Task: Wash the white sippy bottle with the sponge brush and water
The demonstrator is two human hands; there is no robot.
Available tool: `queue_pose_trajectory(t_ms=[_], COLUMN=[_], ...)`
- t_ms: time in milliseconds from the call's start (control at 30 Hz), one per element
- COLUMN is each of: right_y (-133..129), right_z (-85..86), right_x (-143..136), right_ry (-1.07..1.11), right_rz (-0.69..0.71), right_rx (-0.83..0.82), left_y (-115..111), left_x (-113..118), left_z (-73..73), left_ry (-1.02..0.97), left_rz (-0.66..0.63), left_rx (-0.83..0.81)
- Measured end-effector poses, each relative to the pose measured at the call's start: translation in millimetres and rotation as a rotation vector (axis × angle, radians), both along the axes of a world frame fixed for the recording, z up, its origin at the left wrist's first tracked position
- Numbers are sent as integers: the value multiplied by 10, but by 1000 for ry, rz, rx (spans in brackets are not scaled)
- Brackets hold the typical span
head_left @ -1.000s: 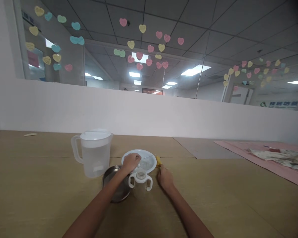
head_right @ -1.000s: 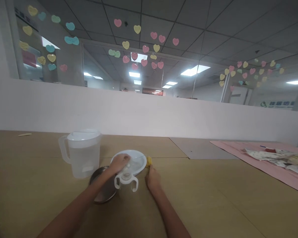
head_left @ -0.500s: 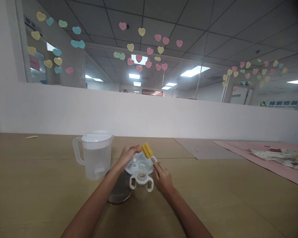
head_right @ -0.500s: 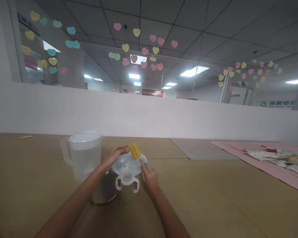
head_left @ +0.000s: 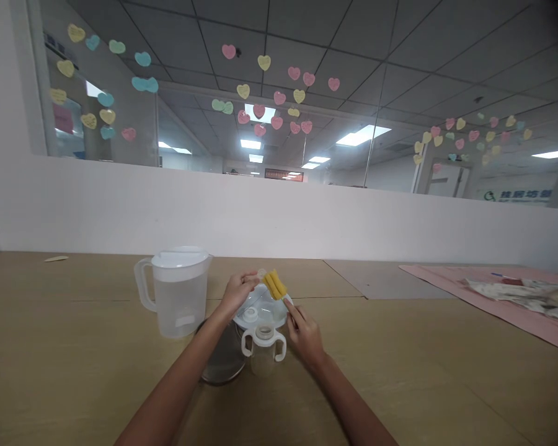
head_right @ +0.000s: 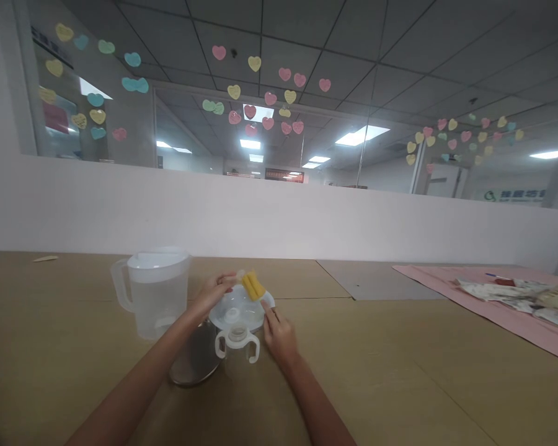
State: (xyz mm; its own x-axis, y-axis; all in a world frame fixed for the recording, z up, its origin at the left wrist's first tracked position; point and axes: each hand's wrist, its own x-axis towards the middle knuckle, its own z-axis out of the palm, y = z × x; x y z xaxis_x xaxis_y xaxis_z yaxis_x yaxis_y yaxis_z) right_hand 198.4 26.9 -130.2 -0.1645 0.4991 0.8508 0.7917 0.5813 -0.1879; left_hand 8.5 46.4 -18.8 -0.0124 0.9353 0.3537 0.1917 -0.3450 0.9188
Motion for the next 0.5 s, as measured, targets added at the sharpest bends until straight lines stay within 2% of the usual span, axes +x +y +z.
queue_pose_trajectory(t_ms=[100, 200, 333, 500], right_y=[-11, -14, -7, -1], right_z=[-1, -5, -9, 2], right_x=[-11, -8, 4, 22], right_ry=[21, 19, -61, -52], right_rz=[15, 9, -2, -35], right_rx=[53, 91, 100, 78], left_y=[50, 48, -36, -110], left_x=[-45, -55, -16, 25], left_z=[-35, -35, 33, 96], left_ry=[41, 85, 160, 234], left_rz=[63, 72, 63, 60], left_rx=[46, 75, 99, 129])
